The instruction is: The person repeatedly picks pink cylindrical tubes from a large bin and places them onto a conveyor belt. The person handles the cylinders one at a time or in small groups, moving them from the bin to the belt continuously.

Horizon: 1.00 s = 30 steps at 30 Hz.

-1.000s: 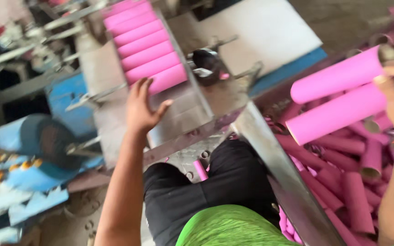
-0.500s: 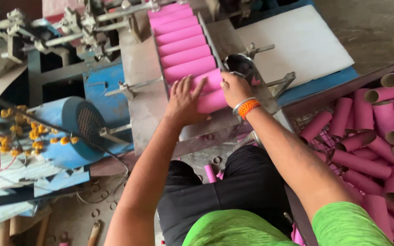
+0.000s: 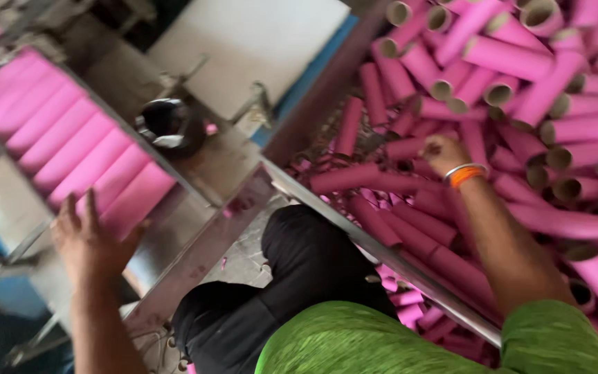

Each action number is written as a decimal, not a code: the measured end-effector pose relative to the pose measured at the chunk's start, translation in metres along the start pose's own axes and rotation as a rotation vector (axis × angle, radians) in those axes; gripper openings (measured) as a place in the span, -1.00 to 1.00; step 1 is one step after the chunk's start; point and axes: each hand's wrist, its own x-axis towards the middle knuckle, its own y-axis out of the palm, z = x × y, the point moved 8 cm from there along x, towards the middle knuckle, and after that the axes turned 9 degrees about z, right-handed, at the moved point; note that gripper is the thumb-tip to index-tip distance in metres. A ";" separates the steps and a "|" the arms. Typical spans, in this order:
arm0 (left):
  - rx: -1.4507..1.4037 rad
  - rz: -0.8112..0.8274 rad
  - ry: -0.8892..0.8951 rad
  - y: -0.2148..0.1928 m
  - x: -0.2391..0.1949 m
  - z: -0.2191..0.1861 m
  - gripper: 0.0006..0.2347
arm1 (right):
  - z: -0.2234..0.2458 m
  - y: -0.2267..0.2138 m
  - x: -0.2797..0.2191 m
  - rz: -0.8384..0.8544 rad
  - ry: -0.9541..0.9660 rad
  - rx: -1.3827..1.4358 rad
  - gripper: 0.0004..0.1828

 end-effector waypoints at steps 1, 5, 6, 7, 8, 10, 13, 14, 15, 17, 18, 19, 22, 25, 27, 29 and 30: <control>0.013 -0.012 0.011 0.000 -0.001 0.000 -0.05 | -0.025 0.016 -0.005 0.038 0.009 0.068 -0.48; 0.045 -0.024 0.025 0.008 -0.004 0.008 -0.19 | -0.022 0.097 0.005 0.026 -0.235 0.042 -0.20; 0.055 -0.024 0.029 0.011 -0.004 0.011 -0.20 | -0.008 0.124 0.014 0.026 -0.230 0.095 -0.34; 0.065 -0.024 0.032 0.013 -0.006 0.013 -0.20 | 0.008 0.147 0.021 0.025 -0.225 0.147 -0.48; 0.066 -0.036 0.047 0.014 -0.007 0.014 -0.22 | 0.039 0.158 0.022 -0.084 -0.415 -0.025 -0.39; 0.064 -0.056 0.071 0.012 -0.008 0.016 -0.24 | 0.064 0.175 0.035 -0.148 -0.438 -0.019 -0.38; 0.049 -0.072 0.086 0.011 -0.007 0.017 -0.26 | 0.052 0.174 0.073 0.080 -0.143 0.408 -0.48; 0.044 -0.074 0.086 0.012 -0.010 0.016 -0.26 | 0.053 0.163 0.086 0.211 -0.180 0.484 -0.50; 0.043 -0.070 0.088 0.011 -0.011 0.016 -0.26 | 0.054 0.156 0.093 0.342 -0.215 0.559 -0.51; 0.034 -0.087 0.088 0.007 -0.004 0.015 -0.26 | 0.062 0.171 0.079 0.672 -0.405 0.065 -0.48; 0.028 -0.097 0.085 0.006 -0.004 0.013 -0.25 | 0.057 0.182 0.063 0.827 -0.494 -0.195 -0.46; 0.022 -0.107 0.082 0.004 -0.004 0.011 -0.25 | 0.053 0.197 0.045 0.920 -0.613 -0.477 -0.54; -0.097 -0.141 0.071 -0.002 -0.005 0.008 -0.28 | 0.039 0.246 -0.006 1.017 -0.751 -1.066 -0.61; -0.142 -0.150 0.031 -0.004 -0.006 0.005 -0.26 | 0.040 0.270 -0.019 0.961 -0.646 -1.206 -0.59; -0.150 -0.150 0.019 -0.004 -0.007 0.003 -0.24 | 0.043 0.265 -0.018 1.016 -0.668 -1.351 -0.58; -0.193 -0.191 0.014 -0.007 -0.005 0.001 -0.24 | 0.060 0.229 -0.002 1.071 -0.684 -1.395 -0.56; -0.213 -0.205 0.014 -0.009 -0.004 0.000 -0.25 | 0.071 0.200 0.008 1.086 -0.461 -0.954 -0.46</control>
